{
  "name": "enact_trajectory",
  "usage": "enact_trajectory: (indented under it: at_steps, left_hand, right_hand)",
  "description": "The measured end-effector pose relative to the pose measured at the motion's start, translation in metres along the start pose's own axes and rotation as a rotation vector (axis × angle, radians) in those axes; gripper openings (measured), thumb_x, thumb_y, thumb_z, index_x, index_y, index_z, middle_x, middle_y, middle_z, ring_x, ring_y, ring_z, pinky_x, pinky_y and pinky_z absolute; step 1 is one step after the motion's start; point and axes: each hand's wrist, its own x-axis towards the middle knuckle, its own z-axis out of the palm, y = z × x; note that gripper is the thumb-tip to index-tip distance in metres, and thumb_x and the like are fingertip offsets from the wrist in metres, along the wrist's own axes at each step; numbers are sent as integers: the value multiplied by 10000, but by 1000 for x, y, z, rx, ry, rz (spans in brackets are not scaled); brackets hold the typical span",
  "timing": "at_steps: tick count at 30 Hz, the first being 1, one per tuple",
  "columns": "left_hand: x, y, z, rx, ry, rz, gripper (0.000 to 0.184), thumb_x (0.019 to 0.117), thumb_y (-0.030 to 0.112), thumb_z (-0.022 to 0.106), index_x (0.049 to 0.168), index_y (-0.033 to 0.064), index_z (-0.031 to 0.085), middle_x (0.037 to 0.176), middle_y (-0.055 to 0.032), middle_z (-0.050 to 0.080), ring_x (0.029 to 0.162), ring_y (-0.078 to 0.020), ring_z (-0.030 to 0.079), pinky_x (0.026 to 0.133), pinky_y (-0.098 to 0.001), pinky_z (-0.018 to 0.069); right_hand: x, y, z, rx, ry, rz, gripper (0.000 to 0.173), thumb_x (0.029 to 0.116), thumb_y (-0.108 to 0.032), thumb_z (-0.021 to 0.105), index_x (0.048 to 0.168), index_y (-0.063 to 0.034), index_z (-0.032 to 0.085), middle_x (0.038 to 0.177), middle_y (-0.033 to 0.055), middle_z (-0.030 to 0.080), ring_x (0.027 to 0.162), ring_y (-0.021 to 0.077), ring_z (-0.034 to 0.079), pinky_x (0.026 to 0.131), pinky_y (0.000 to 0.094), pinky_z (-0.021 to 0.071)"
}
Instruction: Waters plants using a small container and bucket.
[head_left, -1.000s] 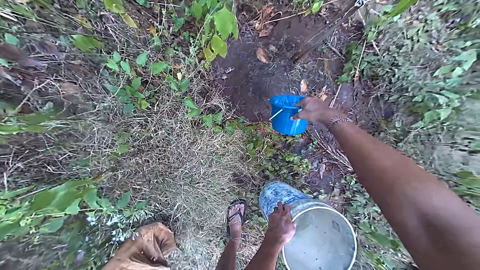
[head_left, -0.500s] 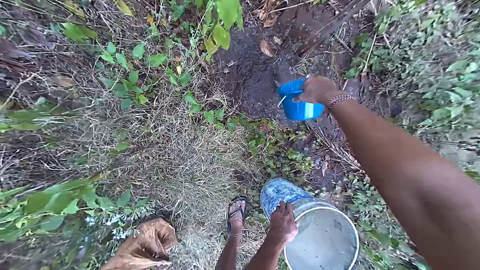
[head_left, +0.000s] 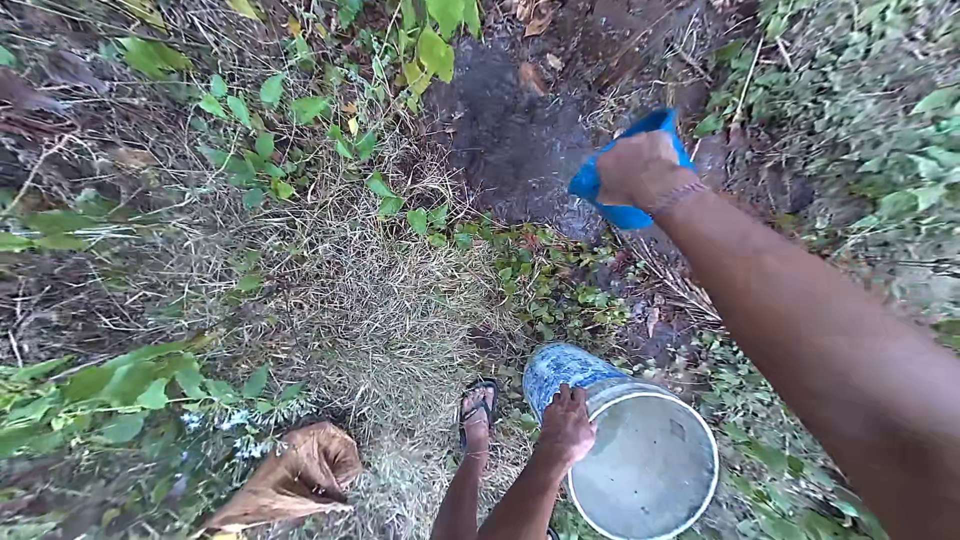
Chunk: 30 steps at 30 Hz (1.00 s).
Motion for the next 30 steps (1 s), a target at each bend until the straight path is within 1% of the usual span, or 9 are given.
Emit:
enact_trajectory:
  at_steps: [4,7,9,11,14,16,22,28,30]
  left_hand:
    - [-3,3,2,-2,43,-1,553,968,350,611,1456,109,513,1482,-201,496,1257,-375,595,962,-538,552]
    - [-5,4,1,-20,79,-6,563,968,362,628,1463,115,520,1470,-201,511,1251,-377,598,967,-550,546]
    - [-6,6,0,-21,96,-11,562,965,367,631,1461,121,528,1460,-199,521,1231,-375,610,959,-556,546]
    - [-7,9,-2,-7,115,-17,539,963,350,631,1448,133,546,1445,-187,540,1201,-369,630,941,-558,556]
    - [-10,13,-2,6,147,-22,501,973,319,621,1437,136,565,1445,-177,549,1182,-360,644,949,-557,554]
    - [-11,13,6,22,188,-10,477,976,313,616,1416,131,583,1440,-184,556,1163,-364,656,938,-562,558]
    - [-11,14,16,54,254,-2,444,981,273,600,1399,124,595,1429,-157,572,1164,-332,659,952,-537,555]
    - [-9,10,24,81,293,17,418,990,275,568,1377,122,608,1386,-149,603,1154,-319,664,945,-543,554]
    - [-7,9,25,87,296,22,418,990,272,561,1377,119,609,1377,-149,607,1151,-320,664,944,-546,552]
  right_hand:
    - [-110,76,85,350,331,-25,446,941,-458,722,943,-12,703,948,310,662,928,563,646,710,742,508]
    - [-243,112,155,620,404,13,526,925,-577,680,795,-67,662,756,158,613,709,382,622,624,628,510]
    - [-345,120,196,773,367,31,517,899,-567,705,739,-78,654,728,99,619,673,274,615,606,521,523]
    - [-427,116,220,955,215,74,435,885,-439,788,765,-30,699,781,125,676,775,271,660,734,495,558]
    - [-485,93,277,1095,3,219,387,883,-398,805,849,-18,741,846,132,707,827,262,678,787,488,572]
    - [-485,69,343,1048,-29,225,376,855,-436,813,822,-69,740,783,107,698,743,265,679,717,537,576]
    - [-389,6,444,1107,-271,118,346,922,-384,771,940,-39,757,906,190,728,919,374,705,892,633,539]
    - [-340,-19,480,1770,-395,526,361,977,-274,725,1207,2,684,1103,210,711,936,326,706,796,520,595]
    - [-330,-26,485,1860,-375,651,376,982,-269,719,1248,-8,664,1171,215,690,1010,346,685,825,544,579]
